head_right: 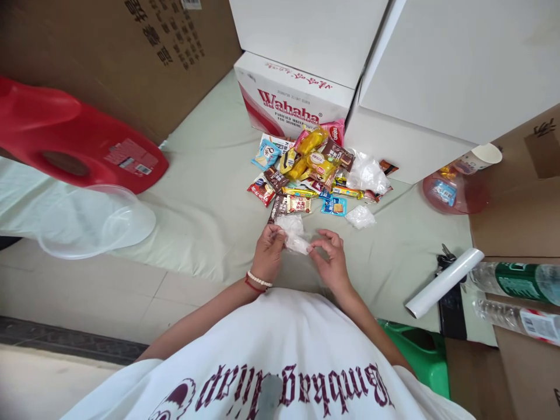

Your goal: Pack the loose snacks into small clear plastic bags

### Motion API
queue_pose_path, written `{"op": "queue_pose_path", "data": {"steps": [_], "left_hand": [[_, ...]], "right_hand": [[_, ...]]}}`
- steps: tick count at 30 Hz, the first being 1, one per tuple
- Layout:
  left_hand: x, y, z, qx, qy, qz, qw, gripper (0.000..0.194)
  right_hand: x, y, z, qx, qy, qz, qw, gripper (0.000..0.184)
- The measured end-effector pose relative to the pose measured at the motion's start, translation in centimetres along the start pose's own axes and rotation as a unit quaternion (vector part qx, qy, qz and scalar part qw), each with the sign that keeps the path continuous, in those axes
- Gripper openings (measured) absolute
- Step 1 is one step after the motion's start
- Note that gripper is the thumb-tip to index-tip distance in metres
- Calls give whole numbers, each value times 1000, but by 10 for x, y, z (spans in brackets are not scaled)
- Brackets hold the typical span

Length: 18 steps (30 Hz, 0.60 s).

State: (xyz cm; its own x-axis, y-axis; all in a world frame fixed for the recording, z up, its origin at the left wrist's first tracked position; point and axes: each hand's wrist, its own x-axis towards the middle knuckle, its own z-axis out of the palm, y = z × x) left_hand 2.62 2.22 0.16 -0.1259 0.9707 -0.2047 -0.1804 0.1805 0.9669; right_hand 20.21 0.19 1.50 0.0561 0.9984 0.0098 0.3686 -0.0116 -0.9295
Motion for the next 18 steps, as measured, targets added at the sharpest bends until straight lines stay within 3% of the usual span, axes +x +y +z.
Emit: {"op": "queue_pose_path", "data": {"steps": [3, 6, 8, 11, 14, 16, 18], "left_hand": [[7, -2, -8, 94, -69, 42, 992, 29], [14, 1, -22, 156, -154, 74, 973, 28], [19, 6, -31, 189, -179, 93, 961, 25], [25, 14, -36, 176, -159, 101, 966, 22], [26, 16, -28, 10, -128, -5, 992, 29], [25, 13, -17, -106, -102, -83, 986, 33], [23, 9, -7, -140, -65, -102, 983, 35]], "right_hand": [[10, -11, -14, 120, -10, 57, 991, 17], [25, -20, -35, 238, -59, 174, 954, 26], [33, -22, -46, 270, -98, 242, 927, 31], [36, -19, -52, 258, -133, 267, 919, 35], [32, -15, -44, 246, -127, 219, 936, 35], [28, -13, -35, 265, -122, 202, 935, 34], [26, -13, -27, 300, -120, 215, 922, 36]]}}
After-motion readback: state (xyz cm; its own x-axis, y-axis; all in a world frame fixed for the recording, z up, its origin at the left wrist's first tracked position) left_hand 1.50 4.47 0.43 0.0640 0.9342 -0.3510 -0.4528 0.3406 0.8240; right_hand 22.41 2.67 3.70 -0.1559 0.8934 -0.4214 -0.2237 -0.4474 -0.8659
